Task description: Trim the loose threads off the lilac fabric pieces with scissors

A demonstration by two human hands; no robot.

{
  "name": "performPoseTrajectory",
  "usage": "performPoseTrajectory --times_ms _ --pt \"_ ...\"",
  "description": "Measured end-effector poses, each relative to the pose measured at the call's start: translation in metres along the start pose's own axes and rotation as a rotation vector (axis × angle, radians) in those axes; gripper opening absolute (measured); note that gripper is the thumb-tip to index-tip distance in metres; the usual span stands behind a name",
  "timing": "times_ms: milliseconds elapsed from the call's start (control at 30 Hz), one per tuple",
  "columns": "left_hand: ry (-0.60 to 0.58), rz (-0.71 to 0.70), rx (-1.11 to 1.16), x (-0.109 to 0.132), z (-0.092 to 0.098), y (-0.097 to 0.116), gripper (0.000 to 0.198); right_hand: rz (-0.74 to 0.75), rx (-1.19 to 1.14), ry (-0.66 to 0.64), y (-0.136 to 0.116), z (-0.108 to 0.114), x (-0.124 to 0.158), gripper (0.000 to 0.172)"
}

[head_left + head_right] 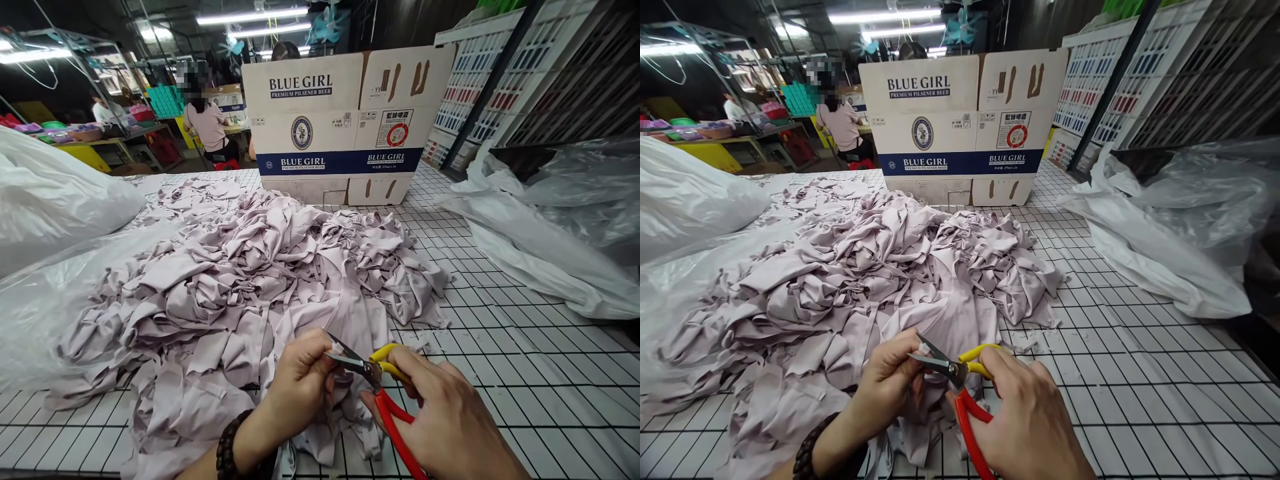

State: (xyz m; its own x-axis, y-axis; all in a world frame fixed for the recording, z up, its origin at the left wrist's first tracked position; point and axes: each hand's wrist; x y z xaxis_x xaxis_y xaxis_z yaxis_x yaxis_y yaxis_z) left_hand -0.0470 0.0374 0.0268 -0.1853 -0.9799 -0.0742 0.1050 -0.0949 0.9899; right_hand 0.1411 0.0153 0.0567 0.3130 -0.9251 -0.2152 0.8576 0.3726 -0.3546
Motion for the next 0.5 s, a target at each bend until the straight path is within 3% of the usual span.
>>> performPoseTrajectory --times_ms 500 --pt "-0.044 0.037 0.074 0.0029 0.0042 -0.0048 0.044 0.096 0.050 -0.059 0.0043 -0.0021 -0.0018 0.025"
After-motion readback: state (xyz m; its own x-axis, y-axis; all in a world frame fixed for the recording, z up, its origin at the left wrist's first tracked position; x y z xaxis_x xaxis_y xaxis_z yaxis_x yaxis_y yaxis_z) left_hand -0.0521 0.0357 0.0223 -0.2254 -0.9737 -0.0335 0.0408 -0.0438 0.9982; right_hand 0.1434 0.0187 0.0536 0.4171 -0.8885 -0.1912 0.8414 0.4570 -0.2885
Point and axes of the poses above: each hand's wrist, its own x-axis away from the middle knuckle, its own z-axis out of the back of the hand, y = z × x, and after that the axes turned 7 degrees about z, right-handed
